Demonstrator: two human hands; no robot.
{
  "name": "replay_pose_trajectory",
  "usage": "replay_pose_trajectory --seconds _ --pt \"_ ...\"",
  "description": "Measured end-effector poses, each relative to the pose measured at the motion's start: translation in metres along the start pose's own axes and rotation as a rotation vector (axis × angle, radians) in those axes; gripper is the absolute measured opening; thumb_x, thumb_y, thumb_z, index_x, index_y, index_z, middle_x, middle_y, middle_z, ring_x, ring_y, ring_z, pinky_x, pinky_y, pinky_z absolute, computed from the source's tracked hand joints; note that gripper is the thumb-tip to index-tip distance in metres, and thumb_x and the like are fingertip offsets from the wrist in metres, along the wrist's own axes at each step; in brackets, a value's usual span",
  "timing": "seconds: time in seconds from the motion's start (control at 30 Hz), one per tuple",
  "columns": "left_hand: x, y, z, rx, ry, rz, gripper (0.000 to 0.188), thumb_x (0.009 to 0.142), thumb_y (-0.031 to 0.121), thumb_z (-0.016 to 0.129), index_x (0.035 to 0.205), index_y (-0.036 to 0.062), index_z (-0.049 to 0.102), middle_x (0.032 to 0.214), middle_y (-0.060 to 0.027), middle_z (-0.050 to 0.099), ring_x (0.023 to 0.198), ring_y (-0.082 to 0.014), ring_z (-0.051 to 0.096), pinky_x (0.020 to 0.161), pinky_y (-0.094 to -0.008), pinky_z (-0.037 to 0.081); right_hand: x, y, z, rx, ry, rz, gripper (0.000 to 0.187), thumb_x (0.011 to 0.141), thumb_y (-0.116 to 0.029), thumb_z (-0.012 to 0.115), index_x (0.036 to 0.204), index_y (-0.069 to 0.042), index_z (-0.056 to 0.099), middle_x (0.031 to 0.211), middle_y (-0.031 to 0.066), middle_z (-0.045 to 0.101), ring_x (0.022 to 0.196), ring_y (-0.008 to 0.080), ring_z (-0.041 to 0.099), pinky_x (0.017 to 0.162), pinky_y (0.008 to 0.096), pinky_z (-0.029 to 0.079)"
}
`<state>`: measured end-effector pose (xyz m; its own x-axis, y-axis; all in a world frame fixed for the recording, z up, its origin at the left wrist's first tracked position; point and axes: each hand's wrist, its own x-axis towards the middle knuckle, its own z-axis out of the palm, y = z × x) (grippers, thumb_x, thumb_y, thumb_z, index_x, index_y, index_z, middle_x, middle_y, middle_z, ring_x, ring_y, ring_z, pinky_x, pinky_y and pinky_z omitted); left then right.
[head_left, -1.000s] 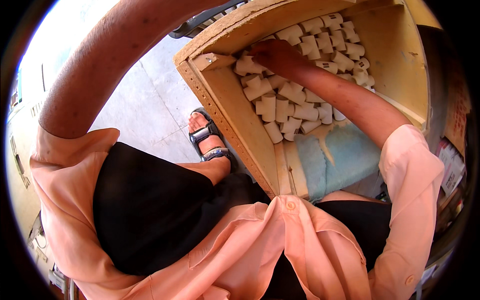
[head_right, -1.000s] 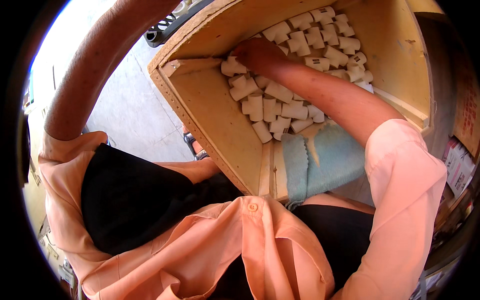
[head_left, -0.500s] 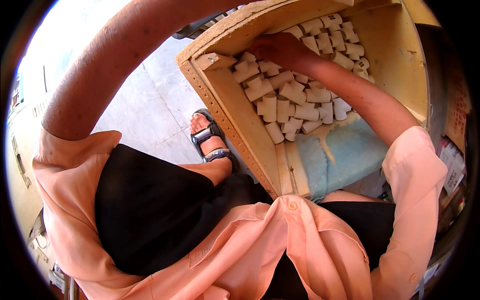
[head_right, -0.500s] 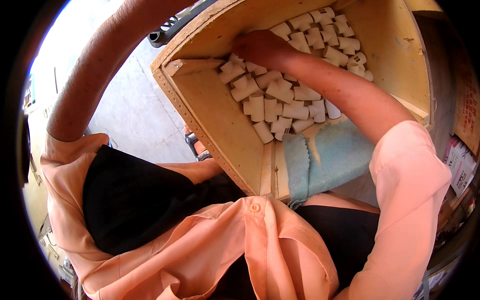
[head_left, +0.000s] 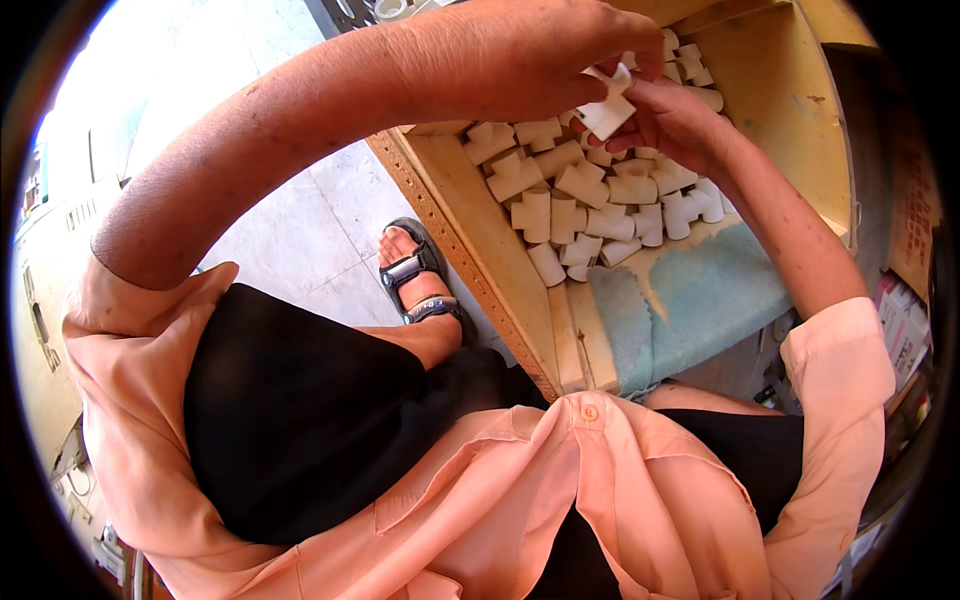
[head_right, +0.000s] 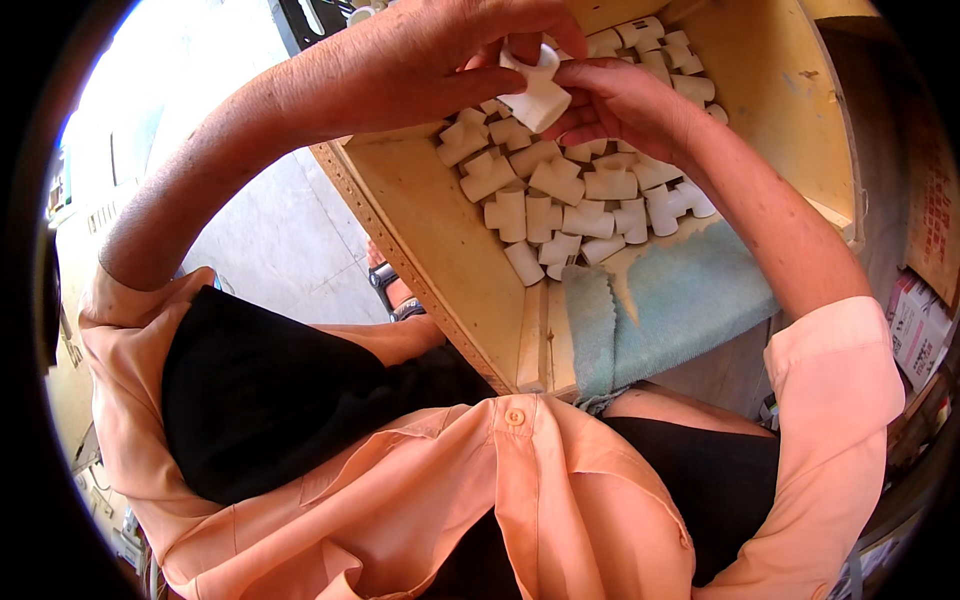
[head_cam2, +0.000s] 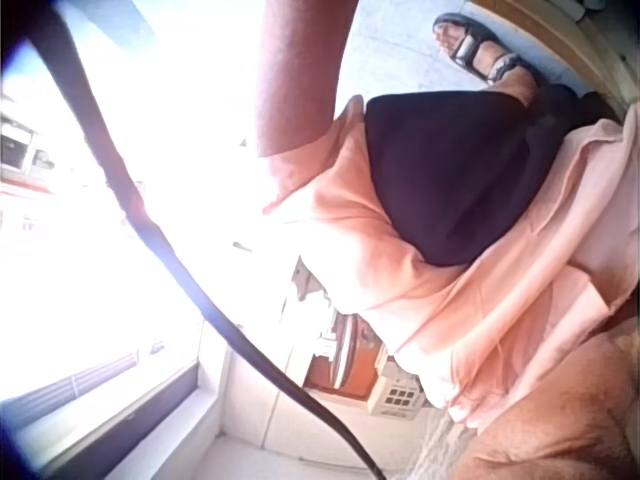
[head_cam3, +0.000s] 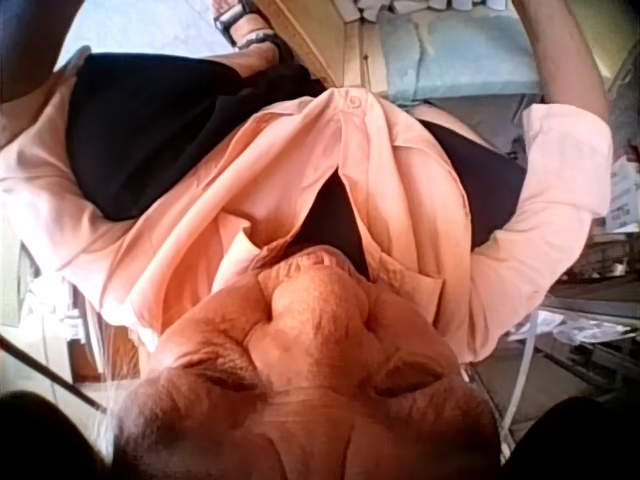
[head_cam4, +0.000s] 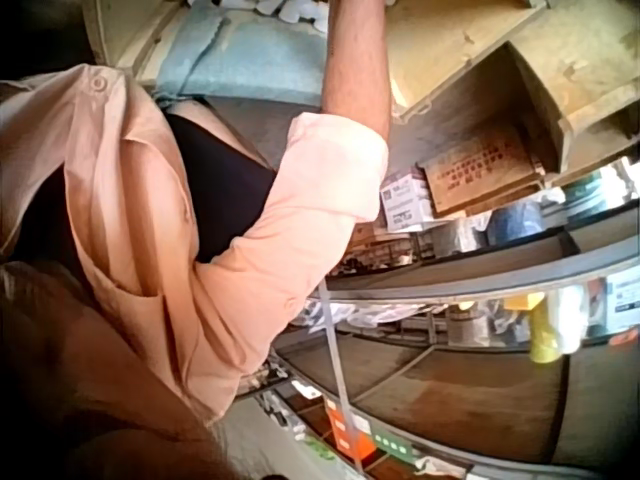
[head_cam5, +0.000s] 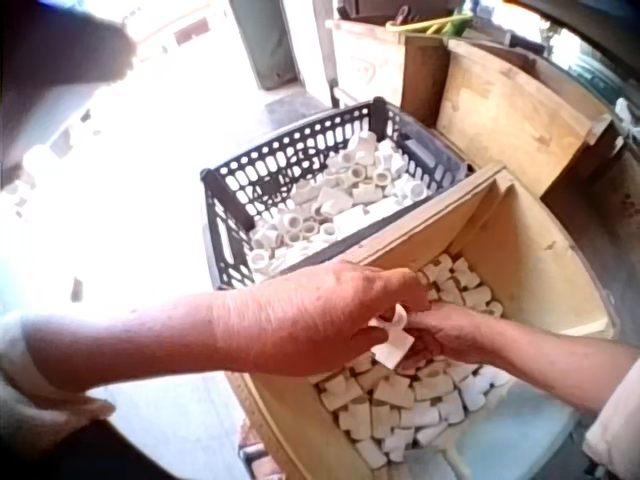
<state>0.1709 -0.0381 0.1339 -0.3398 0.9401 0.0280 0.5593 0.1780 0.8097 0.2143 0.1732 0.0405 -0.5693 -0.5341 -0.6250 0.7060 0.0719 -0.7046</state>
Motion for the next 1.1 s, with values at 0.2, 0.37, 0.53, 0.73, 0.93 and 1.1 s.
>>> replay_pose_trajectory --seconds 0.2,0.37,0.53,0.73,0.93,1.1 --pt "0.002 0.001 0.003 0.145 -0.084 -0.254 0.024 0.084 0.000 0.051 0.108 -0.0034 0.049 0.099 -0.0240 0.062 0.098 -0.0377 0.061 0.084 -0.0427 0.050 -0.008 -0.003 0.004 0.145 -0.135 -0.045 0.042 0.096 -0.038 0.049 0.122 -0.006 0.047 0.104 0.0101 0.062 0.093 0.0217 0.066 0.081 0.0320 0.052" --pt "0.006 0.004 0.004 0.224 -0.095 -0.232 0.020 0.087 0.002 0.048 0.106 -0.0053 0.049 0.095 -0.0233 0.063 0.094 -0.0373 0.062 0.083 -0.0417 0.050 -0.016 -0.012 0.013 -0.203 -0.043 -0.150 0.053 0.091 -0.038 0.056 0.129 -0.004 0.046 0.110 0.0072 0.059 0.098 0.0177 0.063 0.084 0.0316 0.051" --pt "0.004 0.000 0.005 0.183 -0.018 -0.111 0.023 0.089 0.004 0.049 0.110 -0.0030 0.051 0.100 -0.0194 0.059 0.094 -0.0343 0.061 0.082 -0.0403 0.051 -0.005 -0.015 0.016 -0.407 -0.010 -0.048 0.056 0.086 -0.037 0.063 0.127 -0.001 0.048 0.110 0.0052 0.058 0.096 0.0151 0.061 0.084 0.0307 0.051" --pt "0.002 -0.016 0.006 0.516 0.286 0.117 0.030 0.085 0.004 0.055 0.114 0.0003 0.052 0.108 -0.0153 0.053 0.098 -0.0309 0.055 0.084 -0.0373 0.049 0.027 0.028 0.007 -0.323 0.127 0.109 0.058 0.083 -0.034 0.067 0.125 0.003 0.050 0.103 0.0086 0.062 0.088 0.0166 0.065 0.075 0.0293 0.054" --pt "-0.003 -0.025 0.011 0.592 0.324 0.113 0.034 0.081 0.003 0.057 0.114 0.0008 0.051 0.110 -0.0145 0.051 0.102 -0.0305 0.051 0.087 -0.0361 0.047 0.066 0.051 0.011 -0.315 0.093 0.098 0.048 0.082 -0.031 0.068 0.114 0.002 0.056 0.098 0.0092 0.064 0.082 0.0177 0.066 0.070 0.0289 0.055" --pt "-0.005 -0.031 0.013 0.666 0.330 0.179 0.042 0.077 0.002 0.058 0.118 -0.0015 0.049 0.116 -0.0152 0.049 0.107 -0.0325 0.047 0.090 -0.0369 0.046 0.085 0.059 0.011 -0.512 0.170 0.053 0.044 0.082 -0.030 0.067 0.112 0.001 0.057 0.094 0.0103 0.065 0.080 0.0167 0.066 0.069 0.0287 0.054"
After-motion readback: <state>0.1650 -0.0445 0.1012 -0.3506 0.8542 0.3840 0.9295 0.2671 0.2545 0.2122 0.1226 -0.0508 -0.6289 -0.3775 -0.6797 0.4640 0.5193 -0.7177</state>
